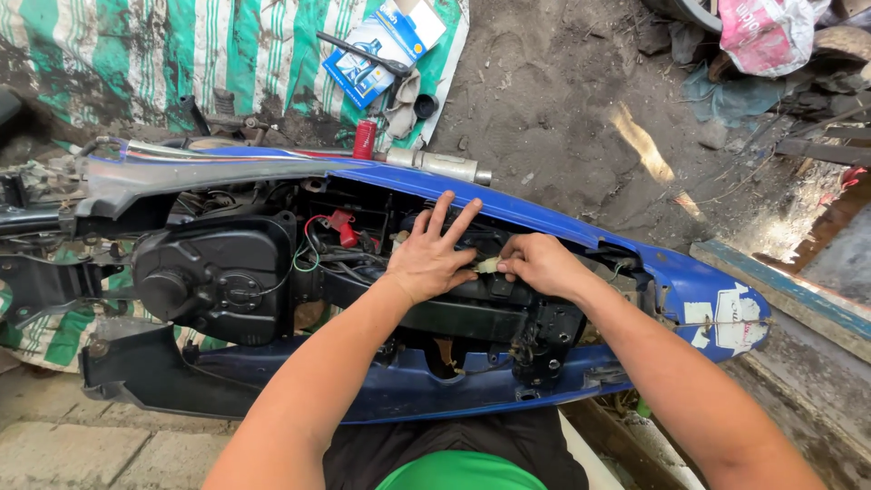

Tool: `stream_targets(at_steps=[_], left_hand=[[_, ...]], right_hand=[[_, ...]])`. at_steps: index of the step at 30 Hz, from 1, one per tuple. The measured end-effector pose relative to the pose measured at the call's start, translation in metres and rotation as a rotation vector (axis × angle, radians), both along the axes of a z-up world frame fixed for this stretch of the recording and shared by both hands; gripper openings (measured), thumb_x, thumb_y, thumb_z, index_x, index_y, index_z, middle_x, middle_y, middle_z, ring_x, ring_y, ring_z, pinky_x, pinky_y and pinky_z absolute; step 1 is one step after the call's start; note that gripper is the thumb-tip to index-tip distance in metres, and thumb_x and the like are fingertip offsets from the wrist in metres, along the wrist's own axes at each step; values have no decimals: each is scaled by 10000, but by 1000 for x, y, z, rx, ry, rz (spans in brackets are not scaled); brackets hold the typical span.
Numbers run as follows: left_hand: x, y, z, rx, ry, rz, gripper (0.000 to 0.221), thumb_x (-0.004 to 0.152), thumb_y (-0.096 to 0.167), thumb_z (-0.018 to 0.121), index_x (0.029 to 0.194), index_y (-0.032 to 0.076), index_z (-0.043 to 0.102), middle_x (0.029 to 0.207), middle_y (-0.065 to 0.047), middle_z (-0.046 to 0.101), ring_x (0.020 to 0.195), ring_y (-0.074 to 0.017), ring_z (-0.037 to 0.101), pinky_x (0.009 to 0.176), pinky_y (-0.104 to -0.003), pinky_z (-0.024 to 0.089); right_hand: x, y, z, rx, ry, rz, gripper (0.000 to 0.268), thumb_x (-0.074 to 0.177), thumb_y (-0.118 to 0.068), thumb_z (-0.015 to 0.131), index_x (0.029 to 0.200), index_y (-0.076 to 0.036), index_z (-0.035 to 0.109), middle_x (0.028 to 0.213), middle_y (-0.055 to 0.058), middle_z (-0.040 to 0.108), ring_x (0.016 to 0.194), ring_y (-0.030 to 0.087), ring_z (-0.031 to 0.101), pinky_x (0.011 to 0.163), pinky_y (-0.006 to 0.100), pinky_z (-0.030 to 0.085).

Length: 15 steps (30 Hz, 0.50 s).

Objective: Loosening bolts with a wrench and installing a plastic body panel on a motorcycle.

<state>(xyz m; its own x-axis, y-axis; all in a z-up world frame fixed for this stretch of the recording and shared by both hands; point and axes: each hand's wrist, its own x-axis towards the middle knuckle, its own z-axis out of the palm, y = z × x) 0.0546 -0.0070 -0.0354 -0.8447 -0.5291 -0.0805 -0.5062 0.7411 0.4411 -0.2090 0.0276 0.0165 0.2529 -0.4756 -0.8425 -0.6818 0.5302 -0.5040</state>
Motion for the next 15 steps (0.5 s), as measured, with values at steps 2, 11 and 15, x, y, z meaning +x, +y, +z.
stream_targets(at_steps=[2,11,15], left_hand=[[0,0,-3,-14,3,-1,469,861,644,832,1172,295,793,1873,-124,195,1652,-597,182,1184,-617,373],[-1,-2,10,-55,10,-18,676,764,770,844,1166,233,762,1879,-156,171,1651,-613,174,1214,-666,333],[-2,-3,14,-51,115,80,734,732,699,862,1224,188,672,1749,-162,383,1593,-512,361,1087,-566,437]], right_hand=[[-1,1,-5,12,-6,-13,319,1044,-266,729,1278,-64,810,906,59,896,975,302,842,894,441,634],[1,18,1,-129,-83,-50,214,1020,-185,733,1207,-135,826,928,48,907,1017,339,836,927,484,636],[-1,32,-1,-184,-4,-53,297,1025,-198,732,1306,-112,781,1002,59,901,1041,336,827,917,474,643]])
